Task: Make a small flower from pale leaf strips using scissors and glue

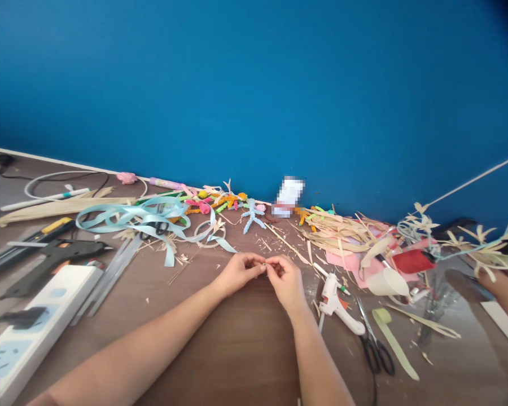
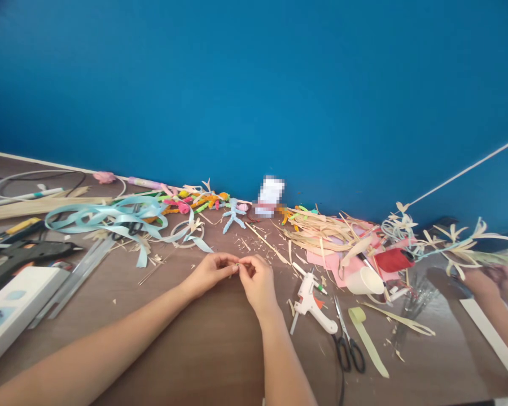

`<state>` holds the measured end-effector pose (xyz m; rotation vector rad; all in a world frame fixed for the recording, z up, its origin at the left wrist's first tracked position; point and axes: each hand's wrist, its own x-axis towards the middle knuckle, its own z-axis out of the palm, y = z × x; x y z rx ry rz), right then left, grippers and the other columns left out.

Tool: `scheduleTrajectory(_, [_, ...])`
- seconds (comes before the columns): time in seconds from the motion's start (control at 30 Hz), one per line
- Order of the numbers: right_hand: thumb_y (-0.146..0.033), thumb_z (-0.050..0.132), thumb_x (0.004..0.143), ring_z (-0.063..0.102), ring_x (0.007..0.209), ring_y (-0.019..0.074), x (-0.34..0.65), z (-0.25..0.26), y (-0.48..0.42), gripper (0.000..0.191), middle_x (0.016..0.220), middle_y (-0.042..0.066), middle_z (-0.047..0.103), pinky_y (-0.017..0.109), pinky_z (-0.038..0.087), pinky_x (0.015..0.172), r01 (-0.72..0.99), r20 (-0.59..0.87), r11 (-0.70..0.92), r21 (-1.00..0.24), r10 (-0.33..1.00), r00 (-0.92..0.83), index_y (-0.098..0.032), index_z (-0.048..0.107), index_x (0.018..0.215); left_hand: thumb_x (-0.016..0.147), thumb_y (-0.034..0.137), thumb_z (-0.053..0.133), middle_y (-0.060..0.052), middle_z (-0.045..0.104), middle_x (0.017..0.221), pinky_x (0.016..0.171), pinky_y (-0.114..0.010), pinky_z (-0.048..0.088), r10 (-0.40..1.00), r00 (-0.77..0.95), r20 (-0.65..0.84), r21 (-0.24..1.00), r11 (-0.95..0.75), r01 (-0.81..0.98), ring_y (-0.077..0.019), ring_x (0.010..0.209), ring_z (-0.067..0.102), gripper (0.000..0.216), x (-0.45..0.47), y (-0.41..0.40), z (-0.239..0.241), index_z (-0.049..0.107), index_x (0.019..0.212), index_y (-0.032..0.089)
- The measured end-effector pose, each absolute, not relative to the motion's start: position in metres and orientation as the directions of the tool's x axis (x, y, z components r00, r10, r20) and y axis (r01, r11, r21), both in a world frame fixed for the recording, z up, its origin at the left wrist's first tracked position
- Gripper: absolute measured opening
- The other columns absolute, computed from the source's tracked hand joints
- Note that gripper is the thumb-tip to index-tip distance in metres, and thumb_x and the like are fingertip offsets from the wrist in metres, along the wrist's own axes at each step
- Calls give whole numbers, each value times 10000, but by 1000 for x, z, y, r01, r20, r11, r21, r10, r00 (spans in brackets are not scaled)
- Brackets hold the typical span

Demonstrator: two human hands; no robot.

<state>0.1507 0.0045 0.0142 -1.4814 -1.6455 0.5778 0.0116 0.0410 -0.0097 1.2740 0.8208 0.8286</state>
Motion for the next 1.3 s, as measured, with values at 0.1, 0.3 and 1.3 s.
scheduleTrajectory(0.1, [-171,496,736,493,538,118,149,15,4,93,650,-4,560,228,401,522,604,286,214,-768,958,24,-195,585,727,676,335,592,-30,624,663,562,-223,401,879,468,-87,993,117,-35,-100,558,510,284,12,41,-7,635,830,100])
scheduleTrajectory(0.3, [-162,472,747,483,536,114,147,17,1,120,664,4,550,228,394,523,665,351,273,-695,936,-18,-198,585,725,680,343,585,-24,607,624,503,-198,384,876,475,-80,992,116,-47,-84,517,480,282,12,41,-6,650,792,92])
scheduleTrajectory(1.3, [-185,455,757,510,582,133,154,8,4,103,668,14,572,240,409,565,662,372,244,-709,927,56,-191,554,729,676,338,571,13,527,582,519,-206,412,890,445,-102,992,125,-23,-74,505,466,235,13,42,-11,585,710,106])
